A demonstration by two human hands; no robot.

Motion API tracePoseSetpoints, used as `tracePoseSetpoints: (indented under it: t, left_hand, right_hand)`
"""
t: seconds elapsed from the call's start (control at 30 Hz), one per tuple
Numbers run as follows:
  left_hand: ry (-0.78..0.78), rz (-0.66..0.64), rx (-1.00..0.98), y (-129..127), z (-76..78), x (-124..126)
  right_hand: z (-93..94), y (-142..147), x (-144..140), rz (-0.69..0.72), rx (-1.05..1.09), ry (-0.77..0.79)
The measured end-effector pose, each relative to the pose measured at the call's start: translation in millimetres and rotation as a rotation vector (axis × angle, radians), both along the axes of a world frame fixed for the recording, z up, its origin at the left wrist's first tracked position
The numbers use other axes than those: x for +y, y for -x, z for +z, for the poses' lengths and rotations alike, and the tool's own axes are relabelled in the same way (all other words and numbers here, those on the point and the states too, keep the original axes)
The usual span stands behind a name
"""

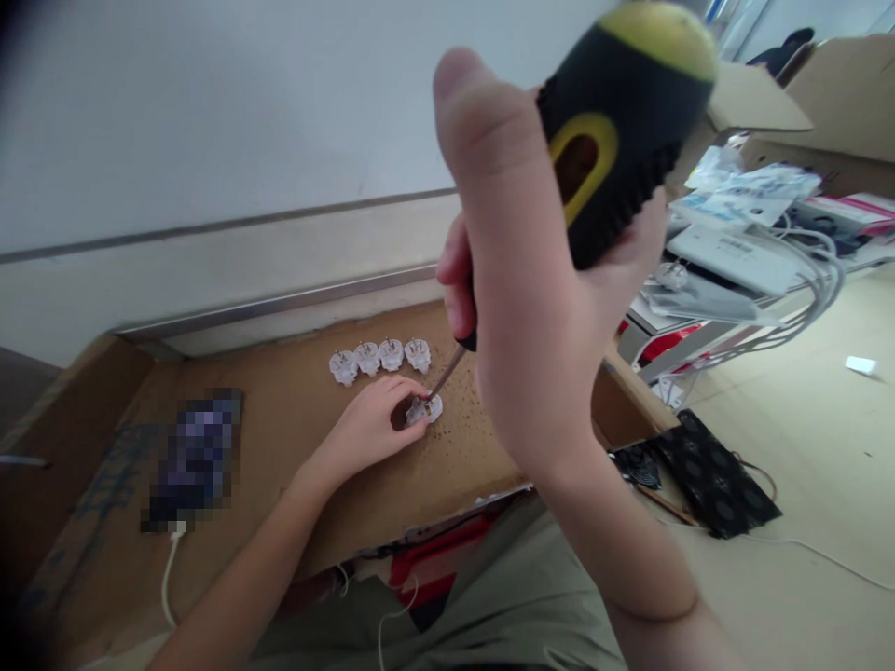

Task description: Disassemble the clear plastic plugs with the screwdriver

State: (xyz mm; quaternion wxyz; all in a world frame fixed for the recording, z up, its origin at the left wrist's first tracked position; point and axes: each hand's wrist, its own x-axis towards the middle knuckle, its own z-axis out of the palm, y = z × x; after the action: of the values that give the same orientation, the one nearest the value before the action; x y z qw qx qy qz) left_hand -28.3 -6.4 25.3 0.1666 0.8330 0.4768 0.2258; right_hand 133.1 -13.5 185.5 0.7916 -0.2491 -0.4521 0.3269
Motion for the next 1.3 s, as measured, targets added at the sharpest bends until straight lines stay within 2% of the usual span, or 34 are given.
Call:
tracePoseSetpoints:
  t: [0.4, 0.57, 0.8, 1.03, 1.13, 1.2, 1.3]
  left_hand:
    - [0.012, 0.024, -0.017, -1.9, -1.3, 0.4]
    - [-0.002, 0.047, 0.011, -2.3, -1.5, 0.3]
    - [-0.015, 0.021, -0.006, -0.5, -1.1, 0.3]
    - [-0.019, 0.053, 0.027, -3.4, -1.0, -0.2]
    - [-0.031, 0.046, 0.036, -3.9, -1.2, -0.4]
    - [-0.044, 0.053, 0.061, -4.3, -1.7, -0.8]
    - [-0.054, 0.086, 0.096, -5.5, -3.0, -1.8]
  right_hand:
    - [-1.2, 0.3, 0.8, 0.057, 0.053, -0.072]
    - [-1.3, -2.9, 2.7, 0.052, -0.008, 0.001]
    - [-3.7, -2.5, 1.6, 0.079, 0.027, -0.020]
    - [-17.5, -17.5, 9.7, 0.173, -0.216, -0.209]
    - [-20.3, -23.2, 10.2, 0.323, -0.206, -0.251]
    - [-19.9, -25.8, 8.4, 0.384, -0.225, -0.254]
    - [-16.9, -27.7, 4.1, 0.340, -0.299, -0.181]
